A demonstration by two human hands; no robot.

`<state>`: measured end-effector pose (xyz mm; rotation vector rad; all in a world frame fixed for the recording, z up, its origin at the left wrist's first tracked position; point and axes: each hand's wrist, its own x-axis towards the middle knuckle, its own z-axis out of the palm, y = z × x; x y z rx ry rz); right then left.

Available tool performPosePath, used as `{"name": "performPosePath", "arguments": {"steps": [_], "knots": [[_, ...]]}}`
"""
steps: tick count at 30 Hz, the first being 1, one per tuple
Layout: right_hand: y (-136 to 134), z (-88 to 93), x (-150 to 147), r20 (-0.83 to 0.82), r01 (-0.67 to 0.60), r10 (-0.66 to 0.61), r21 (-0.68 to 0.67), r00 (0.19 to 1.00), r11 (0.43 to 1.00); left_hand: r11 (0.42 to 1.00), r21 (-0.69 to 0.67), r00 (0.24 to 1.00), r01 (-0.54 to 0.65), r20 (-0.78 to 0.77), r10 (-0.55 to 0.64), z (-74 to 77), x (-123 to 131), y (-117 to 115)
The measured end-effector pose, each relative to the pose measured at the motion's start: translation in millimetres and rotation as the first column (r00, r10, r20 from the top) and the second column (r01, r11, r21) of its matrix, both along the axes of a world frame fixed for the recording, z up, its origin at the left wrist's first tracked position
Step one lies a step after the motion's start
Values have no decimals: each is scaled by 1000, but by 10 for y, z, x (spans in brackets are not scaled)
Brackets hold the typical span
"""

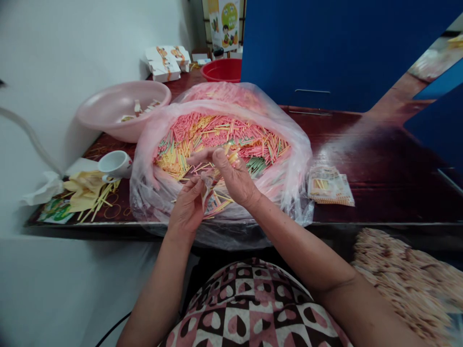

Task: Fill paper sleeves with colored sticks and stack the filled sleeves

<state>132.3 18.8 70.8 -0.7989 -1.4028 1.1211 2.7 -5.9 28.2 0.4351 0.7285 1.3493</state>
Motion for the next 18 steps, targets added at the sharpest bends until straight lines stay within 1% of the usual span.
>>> {"name": "performPosePath", "arguments": {"steps": [2, 4, 9, 12, 14, 16, 18], "knots": [[3, 9, 9, -12, 41, -41, -1, 999, 999, 1000, -18, 1000, -7, -12, 7, 7, -2, 1], [9, 9, 13, -23, 41, -42, -3, 999, 999, 1000, -26, 1000, -5, -21, 4, 11, 1, 1], [29, -37, -2, -137, -50, 44, -42, 990, 998, 1000, -20, 1000, 12, -26, -13, -8, 22, 3], [42, -70, -1, -168, -96, 80, -87, 983, 992, 1000, -23, 1000, 16, -10, -16, -25, 27, 6], [44, -78, 8, -194, -121, 102, -91, 976, 988, 999, -24, 1000, 25, 1, -25, -30, 28, 7], [36, -69, 19, -186, -117, 101, -82, 977, 990, 999, -25, 999, 37, -1, -37, -29, 29, 7], [20, -48, 27, -134, -92, 82, -72, 988, 993, 999, -28, 999, 47, -11, -48, -24, 31, 5]]}}
